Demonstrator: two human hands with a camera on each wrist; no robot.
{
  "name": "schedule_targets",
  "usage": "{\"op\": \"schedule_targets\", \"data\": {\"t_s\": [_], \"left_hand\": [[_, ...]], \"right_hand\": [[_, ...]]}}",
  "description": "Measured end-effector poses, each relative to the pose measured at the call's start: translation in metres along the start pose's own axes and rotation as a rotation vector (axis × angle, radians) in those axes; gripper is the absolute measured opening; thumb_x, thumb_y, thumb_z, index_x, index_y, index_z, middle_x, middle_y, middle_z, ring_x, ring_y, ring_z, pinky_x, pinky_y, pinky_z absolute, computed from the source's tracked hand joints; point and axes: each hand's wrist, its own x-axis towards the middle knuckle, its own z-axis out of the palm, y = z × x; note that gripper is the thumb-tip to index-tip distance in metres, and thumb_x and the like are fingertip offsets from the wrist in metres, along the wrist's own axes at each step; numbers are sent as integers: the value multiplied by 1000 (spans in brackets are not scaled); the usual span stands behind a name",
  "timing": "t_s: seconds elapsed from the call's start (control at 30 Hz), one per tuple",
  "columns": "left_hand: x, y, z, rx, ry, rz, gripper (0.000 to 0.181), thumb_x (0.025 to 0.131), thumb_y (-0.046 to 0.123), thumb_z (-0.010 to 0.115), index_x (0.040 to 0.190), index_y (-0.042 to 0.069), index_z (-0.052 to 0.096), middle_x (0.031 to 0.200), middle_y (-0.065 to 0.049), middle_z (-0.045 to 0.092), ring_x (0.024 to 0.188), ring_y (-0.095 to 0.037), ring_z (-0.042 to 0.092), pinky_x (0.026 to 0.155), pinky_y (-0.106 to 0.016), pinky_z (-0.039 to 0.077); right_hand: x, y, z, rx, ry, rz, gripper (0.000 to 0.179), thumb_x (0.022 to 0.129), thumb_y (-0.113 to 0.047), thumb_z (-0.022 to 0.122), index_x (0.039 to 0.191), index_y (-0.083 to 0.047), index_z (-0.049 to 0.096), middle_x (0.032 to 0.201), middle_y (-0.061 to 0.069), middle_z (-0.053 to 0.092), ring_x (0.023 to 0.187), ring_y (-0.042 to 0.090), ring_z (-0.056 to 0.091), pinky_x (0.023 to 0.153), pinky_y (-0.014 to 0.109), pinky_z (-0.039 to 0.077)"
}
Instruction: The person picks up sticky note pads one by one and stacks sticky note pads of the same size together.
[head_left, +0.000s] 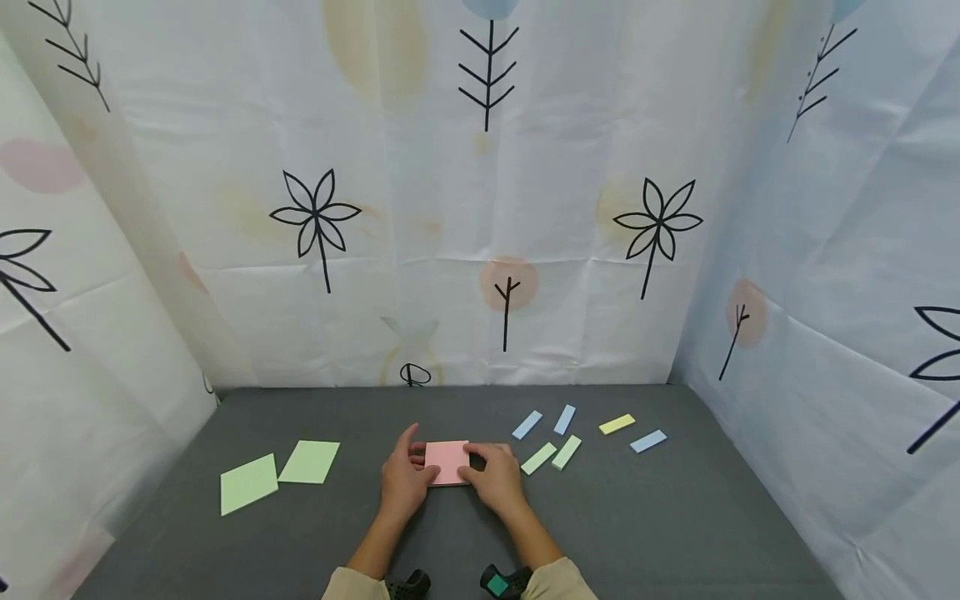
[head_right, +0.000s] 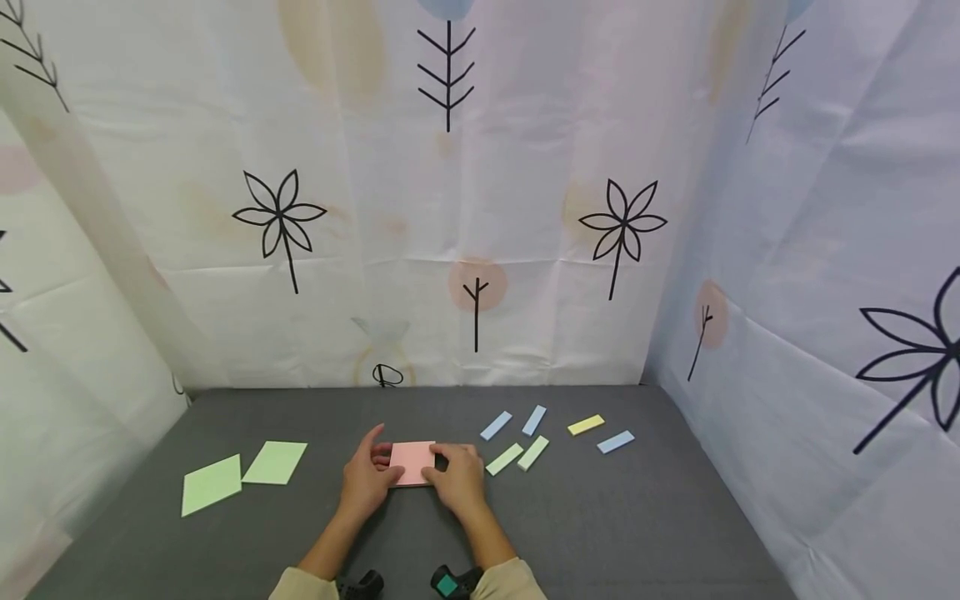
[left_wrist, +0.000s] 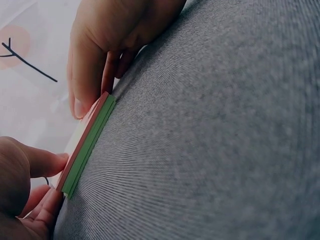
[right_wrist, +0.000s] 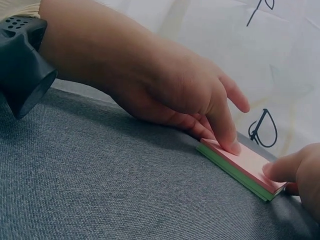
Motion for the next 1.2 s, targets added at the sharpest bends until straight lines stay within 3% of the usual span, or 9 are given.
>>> {"op": "schedule_targets", "data": {"t_s": [0.27, 0.47, 0.7, 0.87, 1.2], "left_hand": [[1, -5, -5, -36, -22, 25, 72, 75, -3, 78, 140, 5, 49, 113, -16, 65, 86, -24, 66, 67, -36, 55], [9, -16, -23, -22, -1, 114, 56, 76, -5, 76, 129, 4, 60, 112, -15, 66, 84, -21, 66, 69, -34, 54], [17, -28, -54, 71, 50, 210, 41, 79, -2, 75, 119, 3, 66, 109, -13, 67, 84, -22, 64, 70, -37, 53], [24, -38, -76, 147, 69, 244, 34, 82, 3, 75, 115, 7, 69, 108, -10, 67, 85, -23, 65, 70, -42, 53], [35, -56, -115, 466, 93, 274, 33, 80, 14, 78, 112, 6, 70, 110, -20, 66, 101, -42, 58, 84, -59, 41]], "right_hand": [[-1, 1, 1, -48, -18, -34, 36, 79, -16, 79, 114, -8, 73, 109, 8, 70, 107, 30, 55, 91, 54, 41], [-2, 1, 0, -36, -12, -38, 36, 79, -15, 79, 114, -9, 73, 110, 8, 69, 107, 30, 54, 91, 55, 40], [-3, 1, -1, -16, -11, -51, 36, 79, -16, 79, 114, -7, 72, 110, 8, 69, 108, 30, 55, 92, 55, 39], [-3, 1, -1, -13, -8, -51, 36, 79, -15, 79, 114, -8, 72, 111, 8, 69, 108, 30, 54, 91, 55, 39], [-2, 1, -1, -6, -14, -41, 37, 80, -15, 78, 115, -8, 72, 111, 9, 68, 109, 31, 54, 92, 56, 38]]}}
